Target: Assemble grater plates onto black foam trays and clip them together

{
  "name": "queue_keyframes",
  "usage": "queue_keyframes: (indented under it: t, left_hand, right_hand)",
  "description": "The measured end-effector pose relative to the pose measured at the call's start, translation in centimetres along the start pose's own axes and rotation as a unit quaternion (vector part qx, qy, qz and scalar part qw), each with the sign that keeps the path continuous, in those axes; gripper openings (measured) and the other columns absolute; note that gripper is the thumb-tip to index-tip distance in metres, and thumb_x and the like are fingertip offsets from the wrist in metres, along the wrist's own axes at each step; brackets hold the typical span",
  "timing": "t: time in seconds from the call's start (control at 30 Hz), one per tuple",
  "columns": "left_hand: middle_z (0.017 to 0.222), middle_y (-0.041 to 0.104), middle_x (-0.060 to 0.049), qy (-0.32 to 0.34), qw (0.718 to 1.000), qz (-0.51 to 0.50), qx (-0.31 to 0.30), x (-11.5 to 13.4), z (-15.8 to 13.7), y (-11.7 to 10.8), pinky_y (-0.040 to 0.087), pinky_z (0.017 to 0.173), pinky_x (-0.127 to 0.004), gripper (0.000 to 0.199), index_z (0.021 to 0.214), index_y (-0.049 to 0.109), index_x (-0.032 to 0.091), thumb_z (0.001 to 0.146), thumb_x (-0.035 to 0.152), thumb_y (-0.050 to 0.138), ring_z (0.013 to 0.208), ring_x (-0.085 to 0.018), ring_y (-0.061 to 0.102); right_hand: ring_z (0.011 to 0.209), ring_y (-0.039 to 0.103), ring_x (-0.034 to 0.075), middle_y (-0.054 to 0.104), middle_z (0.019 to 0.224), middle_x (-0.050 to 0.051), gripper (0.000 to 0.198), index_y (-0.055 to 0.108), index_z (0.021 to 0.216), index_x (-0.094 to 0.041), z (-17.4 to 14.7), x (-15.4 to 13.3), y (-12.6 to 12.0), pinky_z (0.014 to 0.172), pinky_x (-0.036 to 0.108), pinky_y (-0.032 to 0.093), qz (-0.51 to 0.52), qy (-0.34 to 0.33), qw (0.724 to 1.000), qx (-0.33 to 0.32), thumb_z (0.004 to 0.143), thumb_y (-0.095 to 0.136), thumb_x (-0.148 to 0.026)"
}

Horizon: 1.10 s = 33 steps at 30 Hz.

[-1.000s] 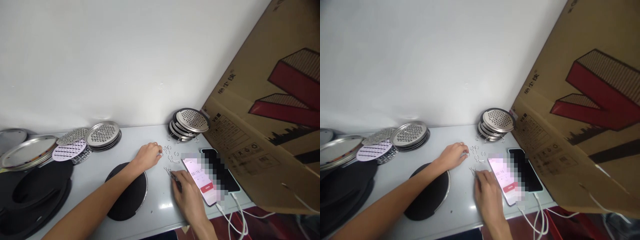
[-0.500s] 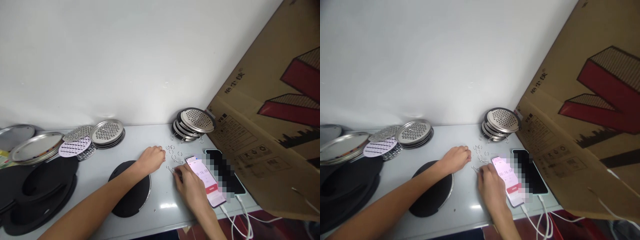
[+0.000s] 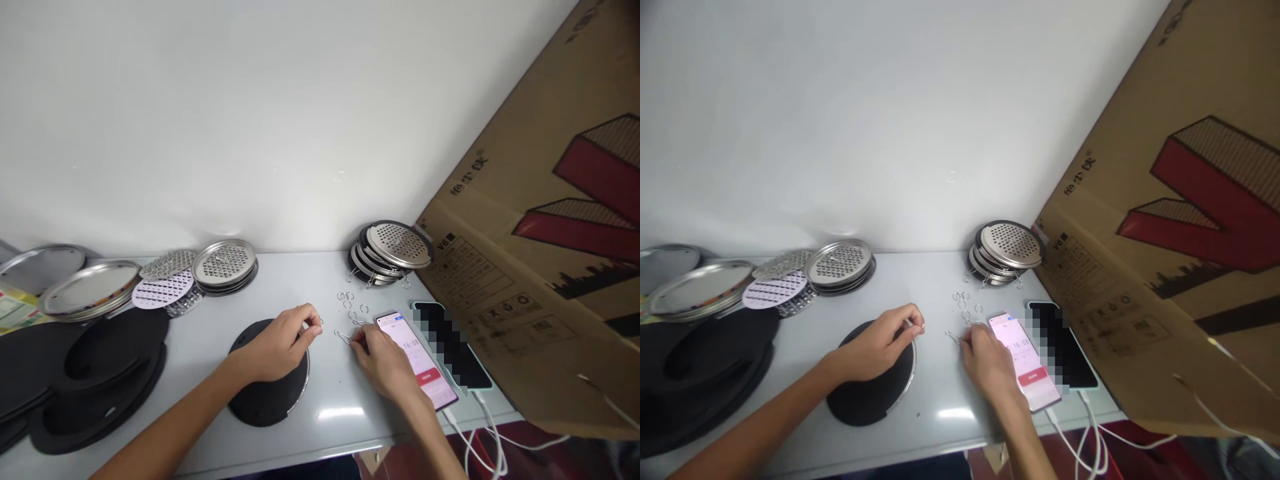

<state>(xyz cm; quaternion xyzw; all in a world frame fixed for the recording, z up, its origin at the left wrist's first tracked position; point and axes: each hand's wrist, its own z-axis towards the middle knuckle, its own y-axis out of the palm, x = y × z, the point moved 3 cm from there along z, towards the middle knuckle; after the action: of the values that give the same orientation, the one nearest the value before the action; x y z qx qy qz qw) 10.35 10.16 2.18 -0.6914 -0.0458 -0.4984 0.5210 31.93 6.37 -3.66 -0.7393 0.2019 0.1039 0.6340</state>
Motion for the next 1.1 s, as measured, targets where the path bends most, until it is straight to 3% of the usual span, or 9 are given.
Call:
queue_keyframes:
  t: [0.23, 0.4, 0.5, 0.6, 0.67, 0.77, 1.1]
  left_hand:
    - [0.087, 0.056, 0.000, -0.018, 0.992, -0.109, 0.057, -0.8, -4.2, -0.3, 0.046, 0.076, -0.029, 0.021, 0.090, 0.044, 0.023, 0.104, 0.033, 0.033, 0.080, -0.016, 0.056]
    - [0.088, 0.054, -0.001, -0.011, 0.969, -0.236, 0.071, -0.8, -5.7, 0.1, 0.045, 0.076, -0.029, 0.022, 0.090, 0.047, 0.022, 0.104, 0.036, 0.037, 0.079, -0.015, 0.053]
    - [0.088, 0.054, -0.001, -0.010, 0.959, -0.274, 0.074, -0.6, -6.5, 0.6, 0.044, 0.077, -0.028, 0.022, 0.090, 0.048, 0.022, 0.104, 0.036, 0.039, 0.081, -0.015, 0.053]
    - [0.086, 0.053, 0.000, -0.013, 0.946, -0.313, 0.079, -0.7, -7.3, 1.2, 0.043, 0.077, -0.028, 0.024, 0.088, 0.049, 0.021, 0.103, 0.038, 0.042, 0.081, -0.015, 0.053]
    - [0.084, 0.052, 0.001, -0.018, 0.937, -0.340, 0.081, -0.9, -7.8, 1.6, 0.043, 0.078, -0.028, 0.025, 0.087, 0.049, 0.021, 0.103, 0.039, 0.044, 0.081, -0.014, 0.053]
    - [0.081, 0.051, 0.002, -0.032, 0.927, -0.363, 0.083, -1.3, -8.4, 2.2, 0.043, 0.074, -0.026, 0.025, 0.089, 0.049, 0.021, 0.103, 0.042, 0.044, 0.076, -0.013, 0.053]
    - [0.074, 0.046, 0.005, -0.032, 0.906, -0.397, 0.143, -1.1, -8.9, 3.2, 0.040, 0.062, -0.022, 0.032, 0.083, 0.048, 0.020, 0.101, 0.046, 0.046, 0.063, -0.009, 0.047]
  right_hand:
    - [0.080, 0.060, 0.025, 0.065, 0.092, 0.011, 0.016, 0.054, 0.083, -0.020, -0.2, -1.0, -0.1, 0.065, 0.033, 0.033, 0.042, -0.008, 0.997, 0.066, 0.095, 0.044, -0.020]
    - [0.070, 0.057, 0.016, 0.065, 0.087, 0.002, 0.026, 0.052, 0.091, -0.023, -2.5, -4.9, -1.1, 0.066, 0.027, 0.043, 0.172, -0.080, 0.980, 0.067, 0.105, 0.034, -0.036]
    - [0.067, 0.055, 0.015, 0.065, 0.087, 0.002, 0.023, 0.057, 0.092, -0.023, -4.7, -8.2, -0.8, 0.065, 0.027, 0.046, 0.409, -0.146, 0.901, 0.009, 0.102, 0.047, -0.040]
    - [0.075, 0.059, 0.014, 0.065, 0.100, 0.004, 0.017, 0.060, 0.093, -0.023, -6.2, -10.5, 0.1, 0.072, 0.028, 0.050, 0.521, -0.177, 0.835, -0.020, 0.102, 0.052, -0.035]
    - [0.076, 0.060, 0.013, 0.063, 0.106, 0.004, 0.015, 0.060, 0.093, -0.023, -6.6, -11.4, 0.7, 0.074, 0.029, 0.051, 0.560, -0.191, 0.806, -0.032, 0.102, 0.053, -0.032]
    - [0.071, 0.060, 0.012, 0.060, 0.099, 0.003, 0.014, 0.059, 0.092, -0.022, -6.7, -11.9, 1.3, 0.068, 0.028, 0.050, 0.586, -0.194, 0.786, -0.031, 0.102, 0.053, -0.030]
    - [0.067, 0.058, 0.012, 0.056, 0.086, 0.000, 0.013, 0.058, 0.091, -0.021, -6.8, -12.2, 2.1, 0.063, 0.026, 0.049, 0.613, -0.170, 0.771, -0.025, 0.100, 0.057, -0.031]
